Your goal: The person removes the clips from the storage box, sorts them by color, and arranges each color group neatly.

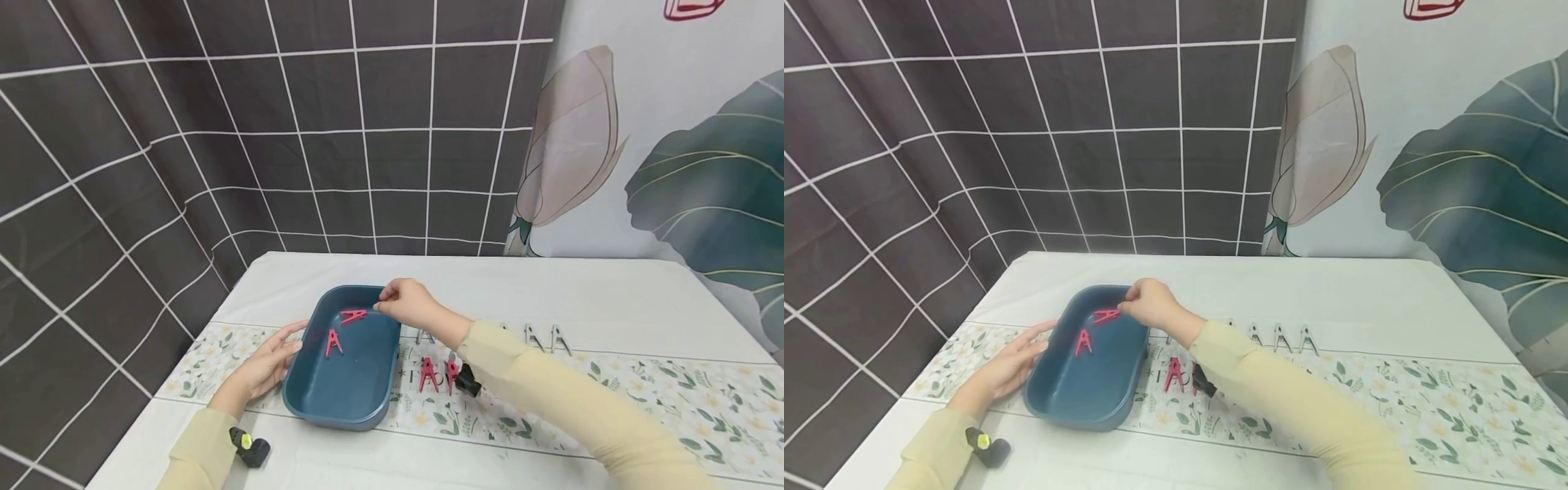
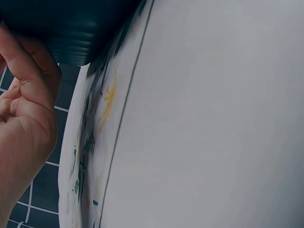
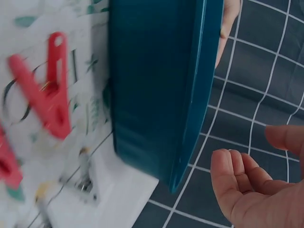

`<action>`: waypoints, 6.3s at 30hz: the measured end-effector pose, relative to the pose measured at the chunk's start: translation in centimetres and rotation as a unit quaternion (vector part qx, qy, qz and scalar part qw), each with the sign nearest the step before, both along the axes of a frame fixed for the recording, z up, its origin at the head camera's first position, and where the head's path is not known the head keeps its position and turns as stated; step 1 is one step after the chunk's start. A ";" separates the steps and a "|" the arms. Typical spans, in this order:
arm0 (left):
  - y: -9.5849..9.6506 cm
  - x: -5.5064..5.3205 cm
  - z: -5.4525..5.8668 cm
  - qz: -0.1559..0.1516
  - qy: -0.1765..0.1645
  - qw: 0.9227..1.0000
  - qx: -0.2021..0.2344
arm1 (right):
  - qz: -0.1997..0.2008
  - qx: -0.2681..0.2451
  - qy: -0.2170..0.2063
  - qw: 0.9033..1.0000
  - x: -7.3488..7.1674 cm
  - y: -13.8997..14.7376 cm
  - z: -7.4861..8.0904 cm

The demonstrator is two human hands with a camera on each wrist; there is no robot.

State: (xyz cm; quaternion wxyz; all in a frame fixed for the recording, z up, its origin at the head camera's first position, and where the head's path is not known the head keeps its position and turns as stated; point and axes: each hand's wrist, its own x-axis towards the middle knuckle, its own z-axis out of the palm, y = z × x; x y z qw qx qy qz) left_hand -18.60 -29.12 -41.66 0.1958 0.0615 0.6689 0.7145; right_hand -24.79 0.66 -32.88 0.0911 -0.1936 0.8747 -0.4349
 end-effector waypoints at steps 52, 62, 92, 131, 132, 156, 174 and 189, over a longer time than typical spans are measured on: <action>0.0 0.1 -0.3 -0.001 0.013 1.000 -0.003 | 0.063 0.047 -0.054 0.995 -0.3 -9.4 -6.5; 0.1 0.1 0.0 -0.002 0.017 1.000 0.005 | 0.119 0.100 -0.011 0.988 0.0 -9.7 -6.9; 0.2 0.2 -0.2 0.007 0.015 1.000 -0.006 | 0.152 0.140 0.002 0.978 0.6 -9.2 -6.1; 0.3 0.3 -0.6 0.027 -0.001 1.000 -0.011 | 0.149 -0.001 -0.044 0.988 -0.5 -4.5 -3.7; 0.3 0.3 -0.6 0.029 -0.001 1.000 -0.012 | 0.148 -0.007 -0.043 0.988 -0.5 -4.2 -3.5; 0.3 0.0 -0.1 0.026 -0.002 1.000 -0.013 | 0.113 -0.104 -0.067 0.986 -0.9 2.0 1.0; 0.1 0.2 -0.1 0.029 0.000 0.999 -0.031 | 0.074 -0.118 -0.054 0.989 0.1 8.1 0.6; 0.3 0.1 0.0 0.015 0.013 1.000 -0.010 | 0.032 -0.097 -0.103 0.989 1.7 13.9 -0.3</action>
